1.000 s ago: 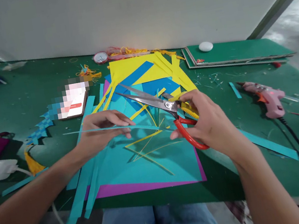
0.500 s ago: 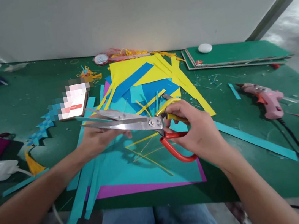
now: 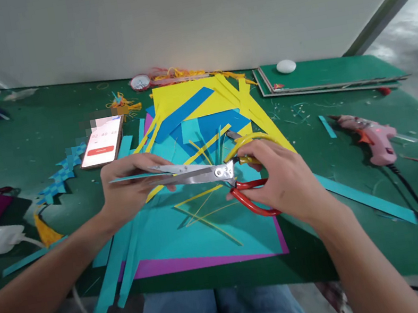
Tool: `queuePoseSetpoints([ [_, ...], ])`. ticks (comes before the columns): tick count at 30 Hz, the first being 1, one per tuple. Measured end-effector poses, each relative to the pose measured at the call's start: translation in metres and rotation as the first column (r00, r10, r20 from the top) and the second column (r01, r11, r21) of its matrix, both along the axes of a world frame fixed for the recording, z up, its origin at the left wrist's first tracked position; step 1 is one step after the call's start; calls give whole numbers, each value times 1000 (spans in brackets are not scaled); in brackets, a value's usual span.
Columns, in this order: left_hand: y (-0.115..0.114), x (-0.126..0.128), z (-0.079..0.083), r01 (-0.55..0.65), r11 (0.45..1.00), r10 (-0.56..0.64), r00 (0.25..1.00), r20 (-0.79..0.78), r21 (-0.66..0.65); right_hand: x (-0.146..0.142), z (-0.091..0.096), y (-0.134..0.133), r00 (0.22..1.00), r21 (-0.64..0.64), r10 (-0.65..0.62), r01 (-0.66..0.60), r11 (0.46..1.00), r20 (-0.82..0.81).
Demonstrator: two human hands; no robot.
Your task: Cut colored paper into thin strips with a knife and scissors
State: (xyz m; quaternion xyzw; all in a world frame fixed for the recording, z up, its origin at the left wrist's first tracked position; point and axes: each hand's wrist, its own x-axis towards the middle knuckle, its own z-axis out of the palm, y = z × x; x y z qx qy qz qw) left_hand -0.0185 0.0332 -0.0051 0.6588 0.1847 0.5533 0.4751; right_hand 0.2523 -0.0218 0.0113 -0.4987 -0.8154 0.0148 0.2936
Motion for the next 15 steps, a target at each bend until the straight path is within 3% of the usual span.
queuePoseSetpoints([
  [15,0,0,-4,-12,1000,13,1000,21,-12,-3,-5,-3,1000,10,-29,29,1000,-2],
])
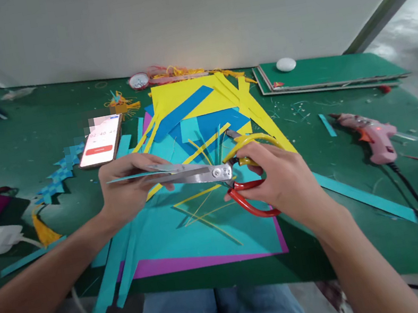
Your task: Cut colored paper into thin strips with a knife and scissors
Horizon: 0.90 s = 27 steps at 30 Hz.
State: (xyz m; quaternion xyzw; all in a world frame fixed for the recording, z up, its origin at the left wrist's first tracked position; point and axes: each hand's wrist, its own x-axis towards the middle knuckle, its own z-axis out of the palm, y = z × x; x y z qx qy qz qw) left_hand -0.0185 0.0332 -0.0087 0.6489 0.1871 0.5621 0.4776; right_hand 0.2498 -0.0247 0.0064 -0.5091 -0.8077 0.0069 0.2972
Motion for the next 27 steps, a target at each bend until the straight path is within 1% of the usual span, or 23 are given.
queuePoseSetpoints([
  [7,-2,0,0,-23,1000,23,1000,-11,-4,0,-2,-1,1000,-17,-11,10,1000,-11],
  [13,-1,1,0,2,1000,-2,1000,3,13,3,-3,0,999,-20,-22,21,1000,-23],
  [18,-1,1,1,-39,999,37,996,-78,-28,5,-2,-1,1000,12,-19,19,1000,14],
  [25,0,0,2,-21,997,13,994,-106,-68,6,-2,-1,1000,10,-15,15,1000,26],
  [27,0,-1,2,-17,997,9,994,-111,-75,6,-1,-1,999,-8,-15,15,1000,30],
])
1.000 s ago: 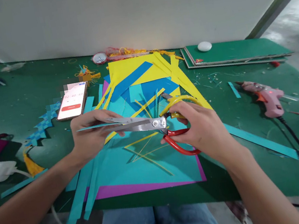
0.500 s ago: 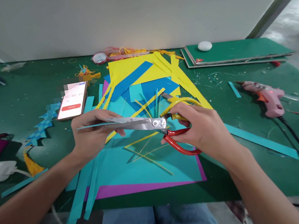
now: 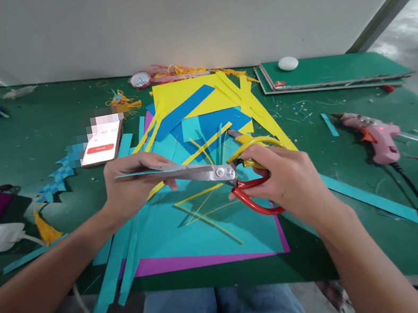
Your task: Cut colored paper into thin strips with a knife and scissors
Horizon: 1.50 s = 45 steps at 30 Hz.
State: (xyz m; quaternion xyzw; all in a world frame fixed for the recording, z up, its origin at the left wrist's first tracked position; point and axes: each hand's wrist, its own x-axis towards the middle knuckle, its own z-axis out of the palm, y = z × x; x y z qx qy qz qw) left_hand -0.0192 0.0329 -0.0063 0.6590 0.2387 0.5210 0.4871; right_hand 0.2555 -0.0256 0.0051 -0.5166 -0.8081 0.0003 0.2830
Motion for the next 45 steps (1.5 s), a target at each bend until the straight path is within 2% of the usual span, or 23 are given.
queuePoseSetpoints([
  [3,0,0,1,7,1000,-7,1000,-2,-27,0,1,0,1000,-20,-3,3,1000,6],
  [9,1,0,3,35,998,-35,999,5,-56,0,5,0,999,30,39,-40,999,29],
  [17,2,-5,0,76,997,-77,996,-50,-11,3,8,-2,993,59,94,-98,993,66],
  [20,2,-4,-1,89,996,-90,994,-68,-7,1,6,-2,994,41,75,-78,996,77],
  [26,-1,-2,2,77,996,-79,996,-45,-40,-5,10,3,999,-62,9,-11,998,-42],
  [31,0,-3,1,121,992,-121,993,-6,-20,-5,5,4,1000,-104,28,-27,994,5],
  [37,1,-5,-1,93,995,-97,991,-89,-45,-6,4,3,997,-51,69,-67,996,43],
  [45,0,-4,4,81,996,-86,984,-155,-40,-5,6,1,993,1,59,-59,998,102],
])
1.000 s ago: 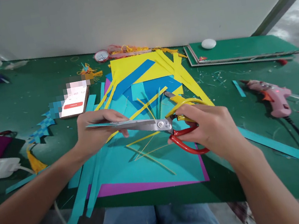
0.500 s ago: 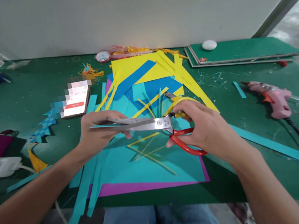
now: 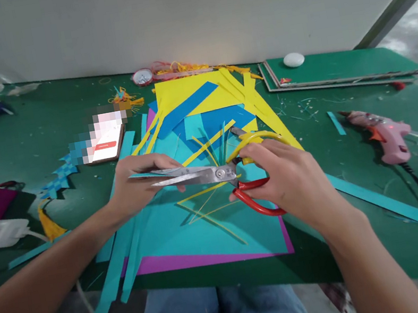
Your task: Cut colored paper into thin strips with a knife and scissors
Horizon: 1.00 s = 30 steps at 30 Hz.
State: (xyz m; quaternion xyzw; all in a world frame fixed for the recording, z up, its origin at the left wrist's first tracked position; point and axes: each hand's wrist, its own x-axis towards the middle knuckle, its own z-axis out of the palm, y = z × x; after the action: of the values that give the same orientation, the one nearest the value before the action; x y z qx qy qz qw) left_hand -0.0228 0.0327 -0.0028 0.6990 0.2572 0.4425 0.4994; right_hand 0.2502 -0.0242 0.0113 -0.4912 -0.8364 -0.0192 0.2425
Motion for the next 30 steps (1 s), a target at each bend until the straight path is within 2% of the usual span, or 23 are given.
queuePoseSetpoints([
  [12,-1,0,-1,-12,1000,12,1000,24,-2,-4,-1,-3,1000,-7,-18,18,1000,-11],
  [23,-4,3,0,-46,997,47,999,20,-55,-5,-3,-3,999,-21,-36,36,999,4],
  [30,-3,3,-1,-29,997,33,998,53,-65,-7,-2,-4,1000,-10,-29,29,1000,-1],
])
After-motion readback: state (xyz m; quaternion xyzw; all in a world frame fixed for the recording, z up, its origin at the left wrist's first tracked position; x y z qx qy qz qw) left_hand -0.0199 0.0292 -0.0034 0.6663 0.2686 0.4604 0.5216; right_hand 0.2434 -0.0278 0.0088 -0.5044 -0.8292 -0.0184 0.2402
